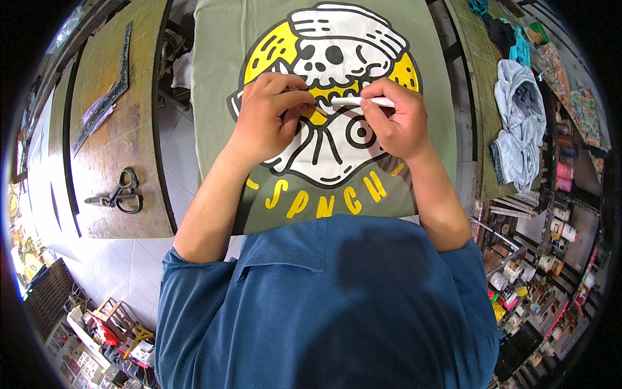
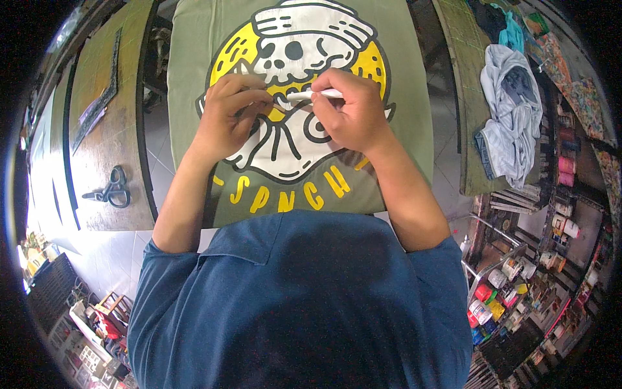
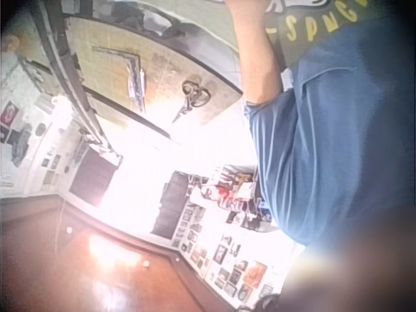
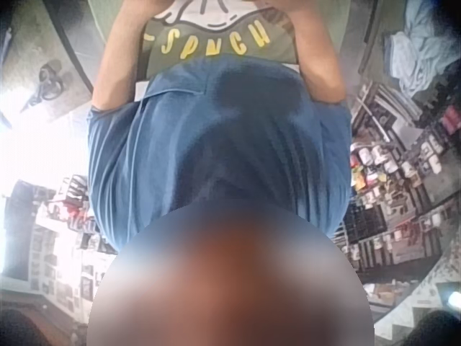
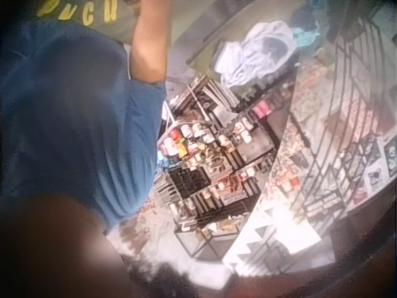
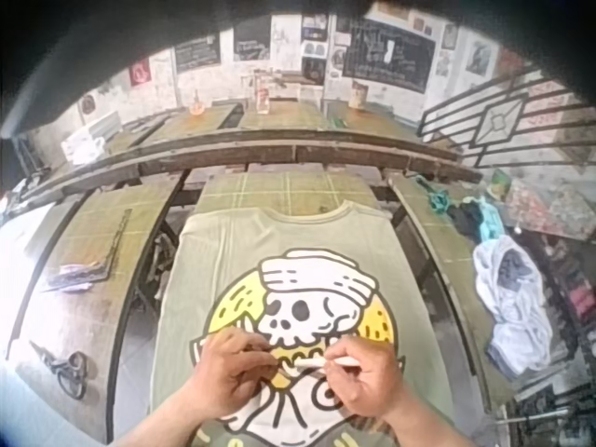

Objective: The person uses a white marker and a ruler to draw and refine a graphic design on a green t-shirt. They repeatedly reposition the ruler to create straight lines and add details to the skull and text elements on the shirt.

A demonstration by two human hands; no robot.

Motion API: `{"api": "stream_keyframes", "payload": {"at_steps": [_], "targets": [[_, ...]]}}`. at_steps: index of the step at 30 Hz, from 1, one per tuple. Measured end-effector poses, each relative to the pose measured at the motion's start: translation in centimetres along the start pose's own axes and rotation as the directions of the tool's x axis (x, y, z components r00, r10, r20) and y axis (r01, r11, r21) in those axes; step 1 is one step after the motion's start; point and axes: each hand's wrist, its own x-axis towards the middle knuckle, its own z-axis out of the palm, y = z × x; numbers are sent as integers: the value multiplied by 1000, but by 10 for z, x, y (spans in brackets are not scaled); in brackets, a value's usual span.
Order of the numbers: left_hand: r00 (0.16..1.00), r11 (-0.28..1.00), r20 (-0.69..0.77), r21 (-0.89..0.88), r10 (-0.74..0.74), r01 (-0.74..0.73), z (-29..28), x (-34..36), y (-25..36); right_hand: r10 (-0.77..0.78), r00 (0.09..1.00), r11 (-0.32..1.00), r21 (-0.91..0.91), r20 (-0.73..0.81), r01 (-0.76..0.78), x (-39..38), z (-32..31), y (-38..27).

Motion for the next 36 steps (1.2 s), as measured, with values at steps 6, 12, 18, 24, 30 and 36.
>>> {"api": "stream_keyframes", "payload": {"at_steps": [6, 12, 18, 24, 30, 36], "targets": [[1000, 1000, 9, -3, -5, 5, 0, 0, -1, -25, 999, 997, -71, 30, 27, 0, 3, 2], [1000, 1000, 1, -12, -8, 8, 1, -1, -1, 7, 1000, 1000, 1, 18, -7, 0, 4, -1], [1000, 1000, -5, -4, 2, -2, 0, 0, -2, -37, 999, 996, -76, 1, 37, -1, 3, 0], [1000, 1000, 12, 3, -7, 7, 1, -1, -1, -21, 1000, 1000, -15, 20, 22, 0, 7, -2], [999, 1000, 31, 11, -12, 12, 0, 0, -2, -35, 999, 998, -49, -11, 34, -1, 3, 0], [999, 998, -3, 46, 37, -37, -3, 3, 4, -121, 993, 985, -127, -12, 119, 0, 7, 0]]}}
